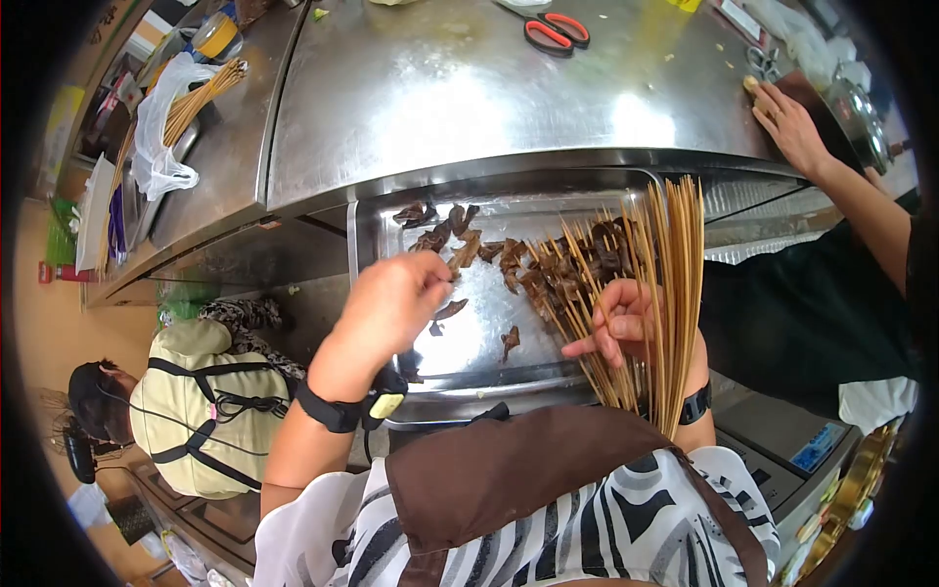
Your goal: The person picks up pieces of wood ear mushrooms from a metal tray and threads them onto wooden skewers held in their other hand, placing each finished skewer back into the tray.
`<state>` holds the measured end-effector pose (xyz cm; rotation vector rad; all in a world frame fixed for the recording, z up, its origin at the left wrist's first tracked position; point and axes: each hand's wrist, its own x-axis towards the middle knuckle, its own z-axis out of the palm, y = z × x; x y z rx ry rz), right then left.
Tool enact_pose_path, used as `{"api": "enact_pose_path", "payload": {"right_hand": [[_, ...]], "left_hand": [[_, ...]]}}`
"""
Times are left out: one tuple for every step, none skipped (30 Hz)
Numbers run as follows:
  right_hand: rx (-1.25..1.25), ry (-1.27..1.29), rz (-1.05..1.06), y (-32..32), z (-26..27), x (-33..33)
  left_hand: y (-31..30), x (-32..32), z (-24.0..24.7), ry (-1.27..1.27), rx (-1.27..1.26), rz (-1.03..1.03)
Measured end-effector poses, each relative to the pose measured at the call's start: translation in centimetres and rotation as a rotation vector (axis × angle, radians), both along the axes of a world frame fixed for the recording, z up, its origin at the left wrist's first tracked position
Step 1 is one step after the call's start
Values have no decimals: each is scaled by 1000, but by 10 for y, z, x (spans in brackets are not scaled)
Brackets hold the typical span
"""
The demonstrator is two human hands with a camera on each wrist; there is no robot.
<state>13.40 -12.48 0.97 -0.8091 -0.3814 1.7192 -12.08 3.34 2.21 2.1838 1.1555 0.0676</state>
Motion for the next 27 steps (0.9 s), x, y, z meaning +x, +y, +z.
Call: {"api": "enact_pose_path", "payload": {"right_hand": [[-26,0,-20,-1,1,-1],[-52,0,-41,-2,3,-1],[-50,-6,-44,-2,3,-1],[-51,-13,-42,-2,3,-1],[-51,-18,-40,-2,3,-1],[-49,-22,-42,-3,3,-1],[-58,-20,-35,-3,2,-1],[-64,-18,-30,-2,2,0],[-72,-18,-21,-2,2,1],[-66,-19,-29,-2,3,1],[-81,-9,-35,-3,3,1],[-97,4,-43,-4,3,1],[-103,-21,-30,-4,2,2],[-101,-19,-40,-4,1,3],[-96,-36,-3,-3,1,5],[-91,-54,36,-2,1,6],[-88,-48,36,-2,2,6],[-85,-48,35,-2,2,6],[-94,-48,31,-2,2,6],[-104,-48,27,-2,3,6],[-100,-48,25,-2,2,6],[-92,-49,31,-2,1,7],[-84,-49,38,-2,1,7],[-79,-48,36,-2,1,6],[-88,-46,30,-3,2,6],[-94,-45,25,-2,3,5],[-89,-45,25,-2,4,5]], "left_hand": [[-4,6,-3,-23,3,-18],[-6,12,-7,-47,5,-37],[-8,20,-10,-53,6,-40],[-8,29,-12,-102,74,-29],[-8,36,-14,-150,141,-17],[-6,42,-21,-154,144,-19],[-2,47,-31,-108,176,-48],[2,53,-37,-61,211,-77],[4,60,-40,22,204,-99],[4,64,-40,20,211,-107],[2,67,-40,-18,256,-103],[0,70,-40,-56,298,-101],[-1,74,-41,-83,293,-82],[-2,75,-44,-83,295,-92],[-3,75,-47,-113,334,-128],[-3,75,-50,-143,373,-163],[-2,75,-51,-140,355,-174],[-2,74,-51,-140,358,-175],[-1,72,-51,-160,361,-169],[1,70,-50,-179,364,-163],[3,68,-48,-179,368,-166],[5,65,-44,-146,269,-90],[8,63,-42,-112,170,-14],[11,60,-42,-111,174,-15],[15,57,-45,-231,-41,88],[19,54,-46,-350,-256,192],[21,53,-45,-422,-305,210]]}}
